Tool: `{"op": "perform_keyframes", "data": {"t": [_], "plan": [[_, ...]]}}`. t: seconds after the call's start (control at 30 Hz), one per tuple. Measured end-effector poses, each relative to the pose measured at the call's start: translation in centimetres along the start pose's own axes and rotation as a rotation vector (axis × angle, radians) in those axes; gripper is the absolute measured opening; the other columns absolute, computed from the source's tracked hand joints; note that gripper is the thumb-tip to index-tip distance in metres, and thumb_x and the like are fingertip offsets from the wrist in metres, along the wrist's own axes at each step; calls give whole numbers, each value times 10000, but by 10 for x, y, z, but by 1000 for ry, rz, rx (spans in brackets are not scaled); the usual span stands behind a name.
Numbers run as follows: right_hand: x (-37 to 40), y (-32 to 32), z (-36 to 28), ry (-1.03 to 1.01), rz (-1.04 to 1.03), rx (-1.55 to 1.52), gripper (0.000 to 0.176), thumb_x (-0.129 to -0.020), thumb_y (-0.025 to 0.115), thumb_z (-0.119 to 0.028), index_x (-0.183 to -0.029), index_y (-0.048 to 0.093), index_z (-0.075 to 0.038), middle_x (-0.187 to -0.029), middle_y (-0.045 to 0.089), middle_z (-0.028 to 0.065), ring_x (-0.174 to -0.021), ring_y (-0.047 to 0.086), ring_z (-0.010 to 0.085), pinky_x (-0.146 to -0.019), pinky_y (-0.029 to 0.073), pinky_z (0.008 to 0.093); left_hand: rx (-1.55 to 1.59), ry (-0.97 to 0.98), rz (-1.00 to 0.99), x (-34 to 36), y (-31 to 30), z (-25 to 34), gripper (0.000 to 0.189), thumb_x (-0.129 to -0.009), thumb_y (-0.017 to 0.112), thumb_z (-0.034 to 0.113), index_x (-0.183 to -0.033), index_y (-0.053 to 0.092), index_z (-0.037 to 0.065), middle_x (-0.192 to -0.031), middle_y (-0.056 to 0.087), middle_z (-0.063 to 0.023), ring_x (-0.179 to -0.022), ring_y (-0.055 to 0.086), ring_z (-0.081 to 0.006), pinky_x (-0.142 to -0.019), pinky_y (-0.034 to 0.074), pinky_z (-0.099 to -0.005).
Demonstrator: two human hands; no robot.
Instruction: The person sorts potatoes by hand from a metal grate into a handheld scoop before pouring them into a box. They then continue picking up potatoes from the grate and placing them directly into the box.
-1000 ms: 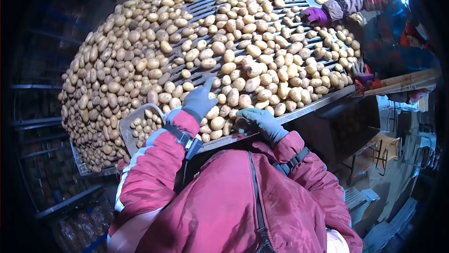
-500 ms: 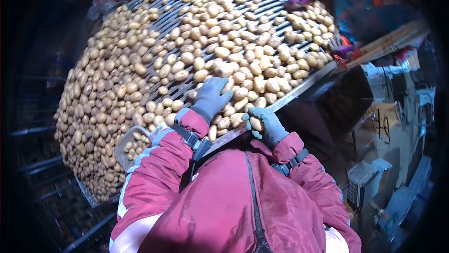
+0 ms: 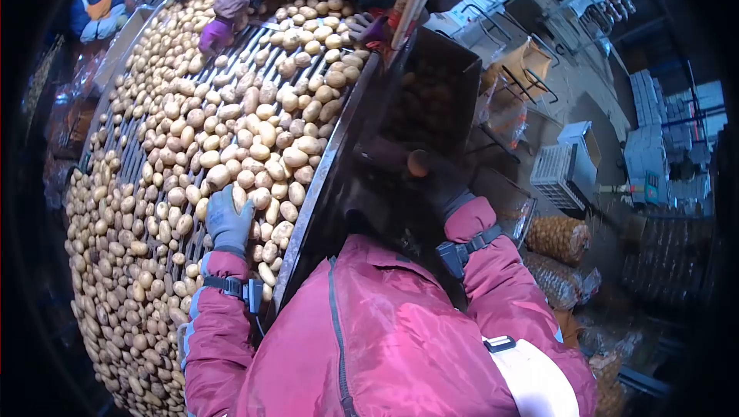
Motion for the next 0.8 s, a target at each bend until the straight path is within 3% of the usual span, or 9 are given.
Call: {"op": "perform_keyframes", "data": {"t": [0.1,0.2,0.3,0.43,0.5,0.57,0.6,0.67,0.8], "plan": [[12,-52,5,-236,242,84,392,-942,617,-281,-1261,575,-57,-981,663,73,-813,666,217,-617,555,333,-26,27,31,2,3,-2,598,-799,737,424,-1258,564,82,-1070,580,-183,-1026,552,-385,-882,452,-490],[27,-93,23,-4,383,-117,357,-939,626,-315,-1225,591,-104,-1019,669,83,-815,672,241,-583,555,361,-34,39,30,3,5,-4,604,-810,725,428,-1278,561,84,-1087,581,-185,-1036,551,-383,-893,450,-487],[21,-147,73,179,203,-105,313,-937,630,-330,-1183,604,-139,-1058,675,101,-814,676,248,-543,550,372,-13,52,33,3,5,-4,608,-816,716,433,-1286,557,81,-1094,580,-185,-1039,552,-380,-904,448,-482],[20,-186,32,-523,309,1113,248,-963,578,-297,-1155,621,-146,-1080,678,116,-872,666,255,-700,557,420,-55,32,52,3,4,-4,594,-811,727,412,-1267,567,67,-1077,585,-184,-1033,552,-381,-904,447,-480],[23,-197,-69,-510,466,914,244,-957,595,-271,-1153,629,-130,-1093,674,101,-903,666,275,-785,555,427,-30,31,38,4,6,-5,590,-805,735,405,-1258,571,63,-1071,585,-187,-1031,551,-384,-903,447,-480],[22,-197,-168,-498,436,1,240,-951,612,-244,-1151,637,-114,-1107,669,86,-933,666,294,-870,552,433,-29,22,39,6,6,-5,597,-802,739,405,-1259,570,60,-1073,586,-189,-1035,551,-385,-908,446,-479],[22,-184,-203,-541,436,-213,239,-948,620,-231,-1150,641,-105,-1113,667,79,-948,665,304,-912,551,437,-30,17,32,6,5,-4,600,-800,739,405,-1261,569,59,-1079,585,-189,-1042,550,-385,-912,446,-479],[-2,-212,-217,-500,568,-174,246,-949,618,-225,-1174,641,-126,-1140,664,80,-992,667,308,-931,543,478,-34,0,24,5,10,-7,614,-795,744,406,-1270,565,60,-1101,582,-187,-1066,545,-381,-928,442,-482],[-61,-154,-141,-175,353,296,247,-953,610,-220,-1175,641,-115,-1126,667,85,-978,668,300,-914,544,465,-25,-42,21,9,5,-1,621,-802,738,402,-1291,557,65,-1125,579,-181,-1079,538,-382,-942,439,-490]]}}
Point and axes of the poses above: each hand's wrist, its own x-axis away from the middle knuckle, its own y-axis out of the palm, z = x × y, the point moved 3 cm from there along -x, towards the middle knuckle
